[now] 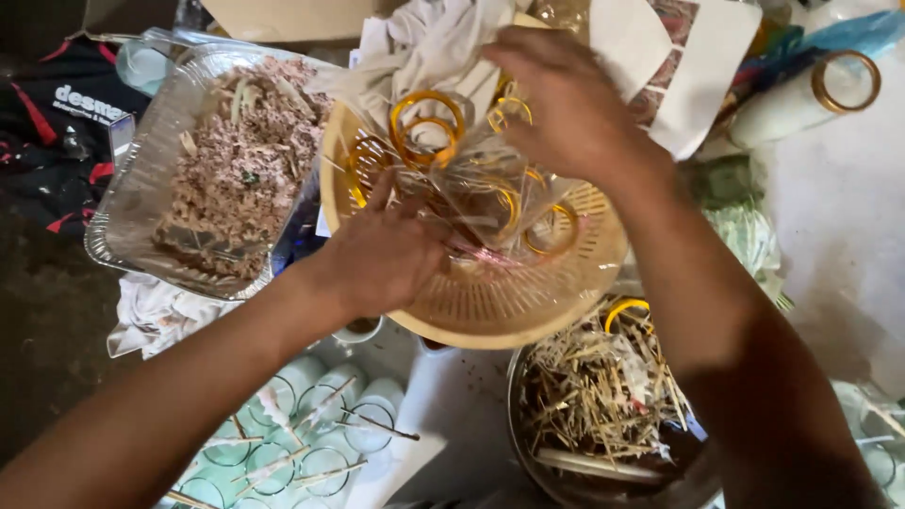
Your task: The person unpacks yellow plastic rings and wicks from a basket, then repeatedly picks wicks and inserts them into small green cylindrical containers arranged on a table. The person handles the wicks and containers by hand, placing each wick into a container one at a time.
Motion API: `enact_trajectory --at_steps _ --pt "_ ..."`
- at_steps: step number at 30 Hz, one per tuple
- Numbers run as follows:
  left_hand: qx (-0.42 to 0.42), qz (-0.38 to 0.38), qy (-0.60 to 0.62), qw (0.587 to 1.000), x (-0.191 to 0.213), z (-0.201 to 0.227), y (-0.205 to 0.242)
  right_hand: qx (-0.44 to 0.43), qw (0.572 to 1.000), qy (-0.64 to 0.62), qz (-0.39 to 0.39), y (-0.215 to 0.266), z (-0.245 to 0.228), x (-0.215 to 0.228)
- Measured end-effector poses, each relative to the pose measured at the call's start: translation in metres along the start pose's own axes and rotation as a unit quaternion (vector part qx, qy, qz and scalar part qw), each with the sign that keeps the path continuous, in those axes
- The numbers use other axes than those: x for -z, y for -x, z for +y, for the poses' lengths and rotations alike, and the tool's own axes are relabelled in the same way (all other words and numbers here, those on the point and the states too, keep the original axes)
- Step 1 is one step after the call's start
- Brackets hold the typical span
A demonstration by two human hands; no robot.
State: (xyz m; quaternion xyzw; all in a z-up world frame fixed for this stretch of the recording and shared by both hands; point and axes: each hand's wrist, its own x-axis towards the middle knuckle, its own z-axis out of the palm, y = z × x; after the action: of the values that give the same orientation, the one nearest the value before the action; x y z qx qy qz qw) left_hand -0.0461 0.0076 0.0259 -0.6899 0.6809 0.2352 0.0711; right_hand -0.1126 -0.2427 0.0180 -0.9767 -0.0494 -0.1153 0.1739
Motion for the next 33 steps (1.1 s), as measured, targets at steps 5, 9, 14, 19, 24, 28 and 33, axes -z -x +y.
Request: enact_trajectory --at_steps 5,9,14,19,24,28,33 --pt "-0.058 0.128 0.130 0.982 0.036 -0.012 0.038 -0.034 0.984 0.047 -0.167 -0.073 -0.020 -0.030" --pt "0.048 0.103 0.168 0.979 0.033 -0.037 0.056 -0.047 0.964 0.146 -0.216 -0.085 -0.031 -0.045" --pt "0.043 0.116 0.176 0.976 0.019 -0.050 0.056 0.040 0.967 0.199 -0.152 -0.070 0.006 -0.058" --pt "0.004 0.175 0.168 0.970 0.014 -0.055 0.051 0.007 0.980 0.071 -0.187 -0.051 0.004 -0.035" --pt "0.039 0.146 0.160 0.975 0.020 -0.057 0.052 -0.063 0.914 -0.376 -0.135 -0.019 0.027 0.027" --pt "0.083 0.089 0.164 0.979 0.025 -0.053 0.049 0.003 0.944 -0.321 -0.078 0.056 0.204 0.046" --pt "0.091 0.176 0.139 0.970 0.004 -0.060 0.021 -0.021 0.958 -0.285 -0.023 0.050 0.219 0.075"
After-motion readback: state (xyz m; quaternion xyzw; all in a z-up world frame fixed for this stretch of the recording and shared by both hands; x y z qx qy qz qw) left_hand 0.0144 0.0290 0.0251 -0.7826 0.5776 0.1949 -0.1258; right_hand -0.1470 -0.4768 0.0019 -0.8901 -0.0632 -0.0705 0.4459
